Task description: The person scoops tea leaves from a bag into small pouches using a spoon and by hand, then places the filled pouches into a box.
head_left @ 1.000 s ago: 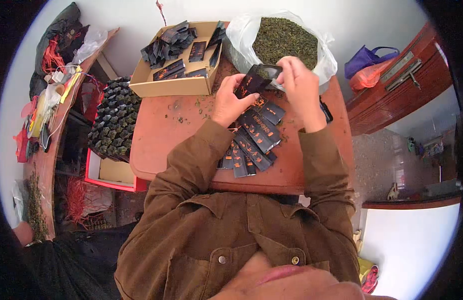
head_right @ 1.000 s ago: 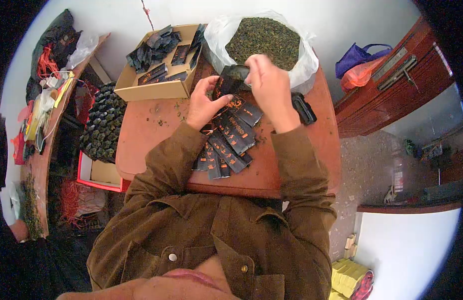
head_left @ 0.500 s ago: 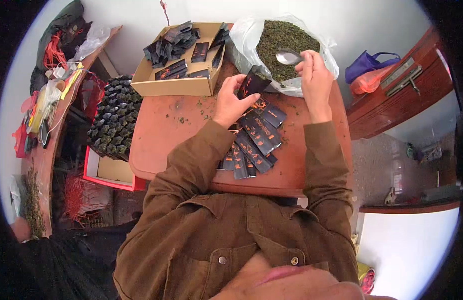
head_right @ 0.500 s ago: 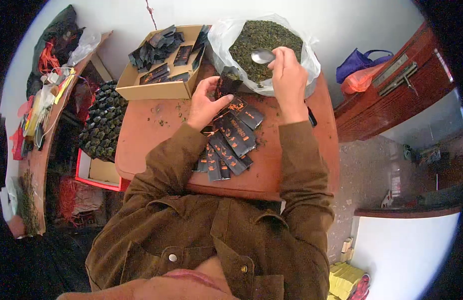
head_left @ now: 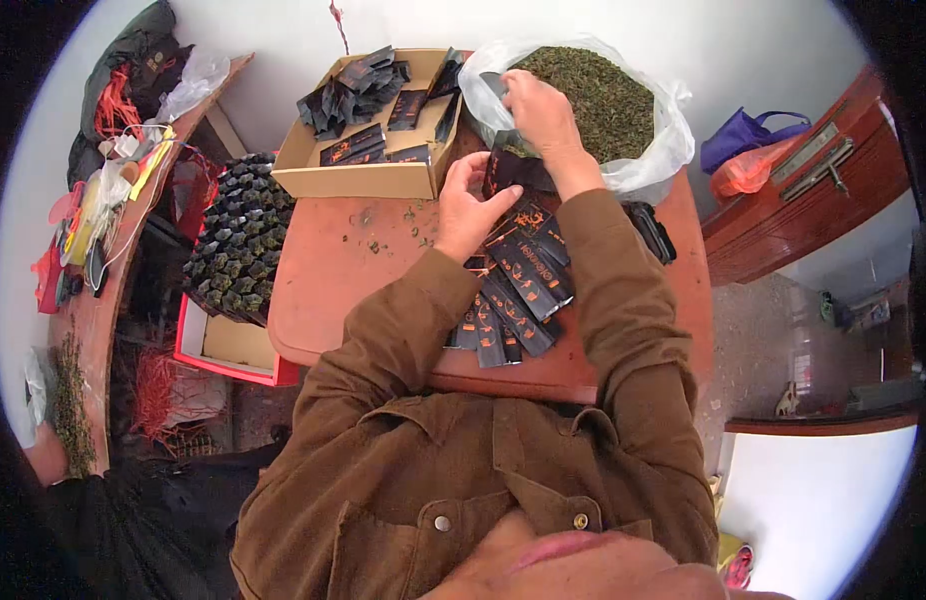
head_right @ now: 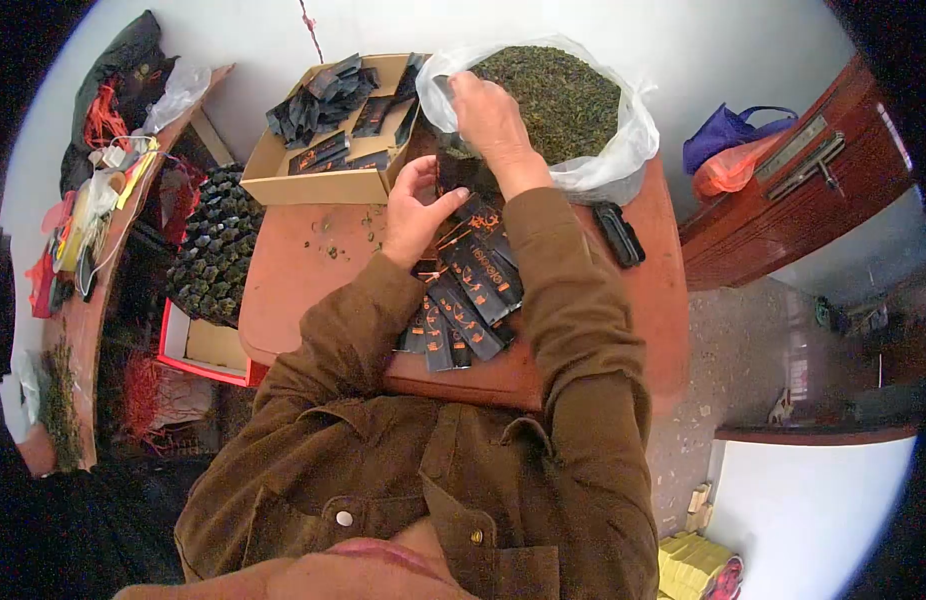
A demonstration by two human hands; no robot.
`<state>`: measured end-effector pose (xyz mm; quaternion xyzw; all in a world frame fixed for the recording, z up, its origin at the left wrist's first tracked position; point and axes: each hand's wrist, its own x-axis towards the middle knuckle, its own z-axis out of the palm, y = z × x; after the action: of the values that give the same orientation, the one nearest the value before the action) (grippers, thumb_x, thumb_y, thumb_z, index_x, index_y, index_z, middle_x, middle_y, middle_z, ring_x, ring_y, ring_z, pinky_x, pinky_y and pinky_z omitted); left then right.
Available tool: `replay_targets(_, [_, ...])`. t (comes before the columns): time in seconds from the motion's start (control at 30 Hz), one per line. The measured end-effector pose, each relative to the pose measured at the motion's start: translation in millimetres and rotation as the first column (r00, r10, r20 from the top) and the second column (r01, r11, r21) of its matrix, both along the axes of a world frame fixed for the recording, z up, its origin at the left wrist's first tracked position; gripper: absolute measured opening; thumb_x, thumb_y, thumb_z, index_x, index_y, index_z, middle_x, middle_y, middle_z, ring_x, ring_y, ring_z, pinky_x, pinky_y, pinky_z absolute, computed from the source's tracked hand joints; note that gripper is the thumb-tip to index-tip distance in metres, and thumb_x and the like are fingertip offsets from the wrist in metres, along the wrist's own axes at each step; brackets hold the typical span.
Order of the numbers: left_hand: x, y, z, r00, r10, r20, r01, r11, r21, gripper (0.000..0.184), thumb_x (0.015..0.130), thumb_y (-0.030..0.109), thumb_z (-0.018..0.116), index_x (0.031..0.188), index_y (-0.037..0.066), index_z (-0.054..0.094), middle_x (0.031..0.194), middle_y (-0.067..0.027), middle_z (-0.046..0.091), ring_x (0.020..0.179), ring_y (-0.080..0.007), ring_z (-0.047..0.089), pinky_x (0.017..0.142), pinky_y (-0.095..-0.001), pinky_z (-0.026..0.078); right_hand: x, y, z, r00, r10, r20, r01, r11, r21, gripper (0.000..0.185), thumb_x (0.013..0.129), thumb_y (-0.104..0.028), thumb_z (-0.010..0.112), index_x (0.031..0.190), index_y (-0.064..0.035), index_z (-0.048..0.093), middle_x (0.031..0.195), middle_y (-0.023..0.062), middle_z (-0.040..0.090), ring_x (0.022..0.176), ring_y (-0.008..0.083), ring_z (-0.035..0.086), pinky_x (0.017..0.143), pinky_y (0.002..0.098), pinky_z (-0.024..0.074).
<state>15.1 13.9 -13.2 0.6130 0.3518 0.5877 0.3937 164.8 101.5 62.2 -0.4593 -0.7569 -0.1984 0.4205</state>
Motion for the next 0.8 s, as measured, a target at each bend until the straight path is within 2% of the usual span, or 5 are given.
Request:
replay_targets(0.1, [0, -1, 2, 1.000, -0.019, -0.007, 0.019, 1.000, -0.022, 0.053, 0.071, 0.016, 0.081, 0.117, 0.002, 0.057, 0.110, -0.0087, 0.056, 0.101, -0.0208, 0.057, 0.092, -0.0339, 0.047, 3, -15, 5, 0.965, 0.074, -0.253, -0.134, 0.964, -0.231, 0.023, 0.098, -0.021, 0.047, 0.107, -0.0066, 0.063, 0.077, 0.0097, 0.069, 0.069, 0.0235, 0.068, 0.066, 0.0344, 0.0549])
replay_targets(0.4, [1, -2, 2, 0.998, -0.067, -0.019, 0.066, 0.998, -0.017, 0.054, 0.072, 0.017, 0.081, 0.117, 0.001, 0.057, 0.112, -0.0085, 0.056, 0.104, -0.0217, 0.057, 0.093, -0.0349, 0.046, 20, -46, 21, 0.961, -0.034, -0.275, -0.006, 0.989, -0.146, 0.022, 0.098, -0.018, 0.049, 0.110, -0.0079, 0.065, 0.076, 0.0083, 0.070, 0.066, 0.0196, 0.069, 0.064, 0.0323, 0.0554])
replay_targets(0.53, [1, -5, 3, 0.998, -0.066, -0.019, 0.066, 0.998, -0.023, 0.053, 0.073, 0.017, 0.081, 0.117, 0.001, 0.057, 0.113, -0.0088, 0.056, 0.105, -0.0220, 0.056, 0.093, -0.0352, 0.046, 36, -63, 33, 0.948, -0.125, -0.293, 0.109, 0.991, -0.072, 0.019, 0.095, -0.015, 0.052, 0.108, -0.0082, 0.064, 0.079, 0.0106, 0.069, 0.074, 0.0285, 0.068, 0.069, 0.0387, 0.0537])
replay_targets(0.67, [1, -5, 4, 0.996, -0.080, -0.050, 0.080, 0.997, -0.004, 0.054, 0.074, 0.016, 0.080, 0.119, 0.001, 0.055, 0.114, -0.0076, 0.057, 0.106, -0.0209, 0.055, 0.094, -0.0347, 0.045, 30, -82, 30, 0.921, 0.072, -0.382, -0.176, 0.953, -0.245, 0.024, 0.099, -0.015, 0.049, 0.115, -0.0063, 0.065, 0.078, 0.0070, 0.070, 0.068, 0.0131, 0.066, 0.062, 0.0263, 0.0528])
replay_targets(0.8, [-1, -4, 3, 0.992, -0.099, -0.073, 0.102, 0.994, 0.027, 0.060, 0.074, 0.014, 0.081, 0.124, 0.001, 0.052, 0.118, -0.0055, 0.058, 0.107, -0.0185, 0.054, 0.095, -0.0331, 0.044, 27, -95, 24, 0.881, 0.033, -0.472, -0.170, 0.953, -0.251, 0.023, 0.098, -0.014, 0.050, 0.113, -0.0055, 0.065, 0.081, 0.0103, 0.070, 0.071, 0.0162, 0.068, 0.067, 0.0298, 0.0543])
